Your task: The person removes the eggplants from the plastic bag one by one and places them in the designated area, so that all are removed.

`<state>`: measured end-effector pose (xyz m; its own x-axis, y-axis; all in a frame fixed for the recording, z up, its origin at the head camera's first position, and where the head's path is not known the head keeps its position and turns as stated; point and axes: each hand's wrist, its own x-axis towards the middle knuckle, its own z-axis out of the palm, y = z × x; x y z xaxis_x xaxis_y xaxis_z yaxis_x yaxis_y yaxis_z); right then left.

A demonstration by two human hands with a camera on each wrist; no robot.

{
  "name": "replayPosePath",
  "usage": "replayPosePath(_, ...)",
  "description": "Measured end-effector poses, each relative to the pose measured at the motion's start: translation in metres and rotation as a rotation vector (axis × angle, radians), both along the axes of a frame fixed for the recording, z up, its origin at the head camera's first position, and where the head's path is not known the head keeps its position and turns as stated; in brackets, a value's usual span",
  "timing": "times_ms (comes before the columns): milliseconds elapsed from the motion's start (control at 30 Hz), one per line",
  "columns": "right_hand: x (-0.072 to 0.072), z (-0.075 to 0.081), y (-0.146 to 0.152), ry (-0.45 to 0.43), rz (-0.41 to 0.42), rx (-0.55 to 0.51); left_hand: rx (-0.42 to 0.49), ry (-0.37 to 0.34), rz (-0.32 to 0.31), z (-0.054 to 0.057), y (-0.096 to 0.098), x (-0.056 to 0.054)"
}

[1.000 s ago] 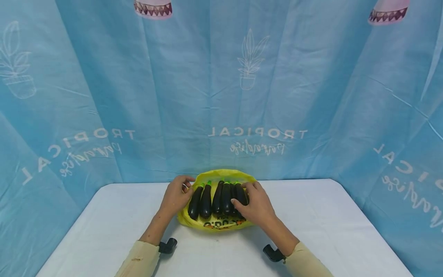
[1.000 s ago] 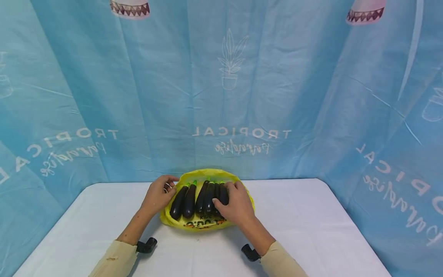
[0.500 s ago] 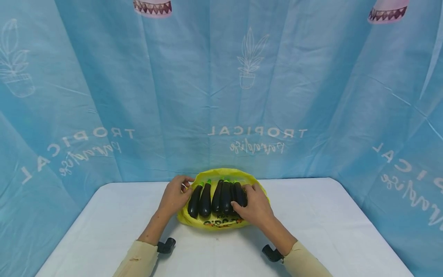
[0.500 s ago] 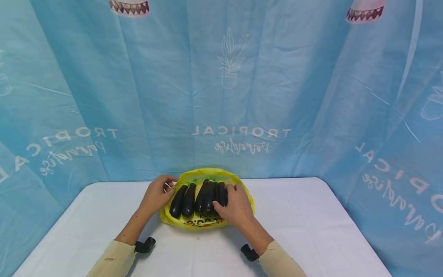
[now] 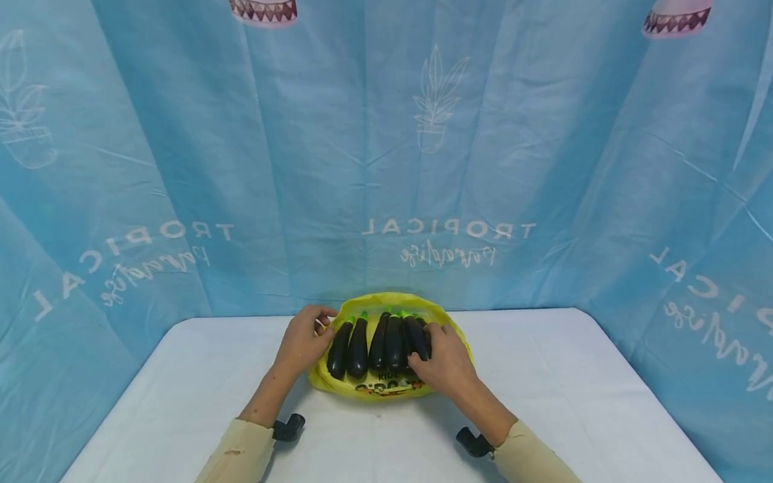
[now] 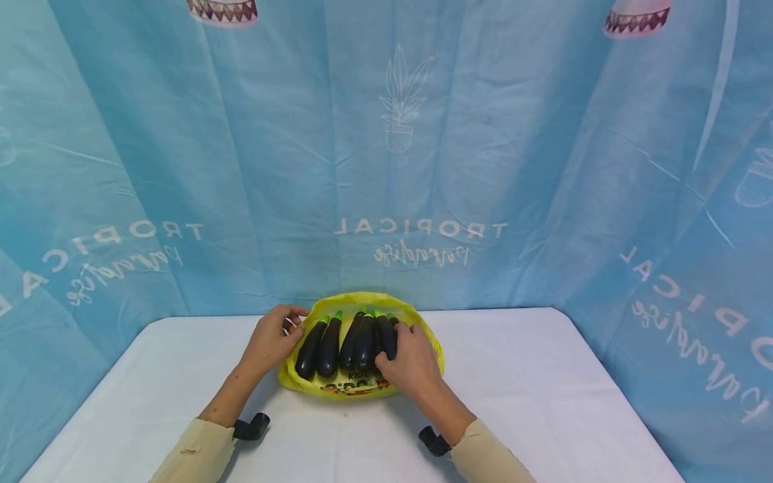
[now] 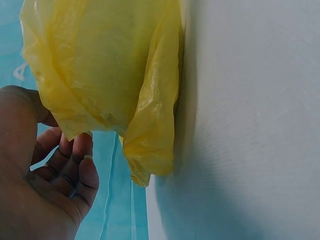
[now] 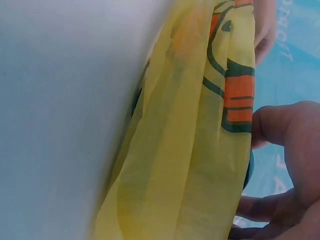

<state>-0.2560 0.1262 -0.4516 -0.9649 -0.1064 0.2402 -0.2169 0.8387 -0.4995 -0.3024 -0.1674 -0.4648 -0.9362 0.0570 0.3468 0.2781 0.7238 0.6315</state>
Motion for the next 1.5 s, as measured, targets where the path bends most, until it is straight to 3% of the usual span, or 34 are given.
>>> replayPosePath(500, 0.008, 0.014, 0.006, -0.003, -0.033, -0.039, -0.003, 0.007, -0.010, -0.001, -0.006, -0.001)
replayPosePath(1033, 0.014, 0.030, 0.024, 0.011, -0.022, -0.062, 0.016, -0.049, -0.005, -0.003, -0.008, 0.000)
replayPosePath(1500, 0.011, 0.045, 0.047, -0.004, -0.050, -0.085, 0.020, -0.050, -0.002, -0.002, -0.008, 0.001)
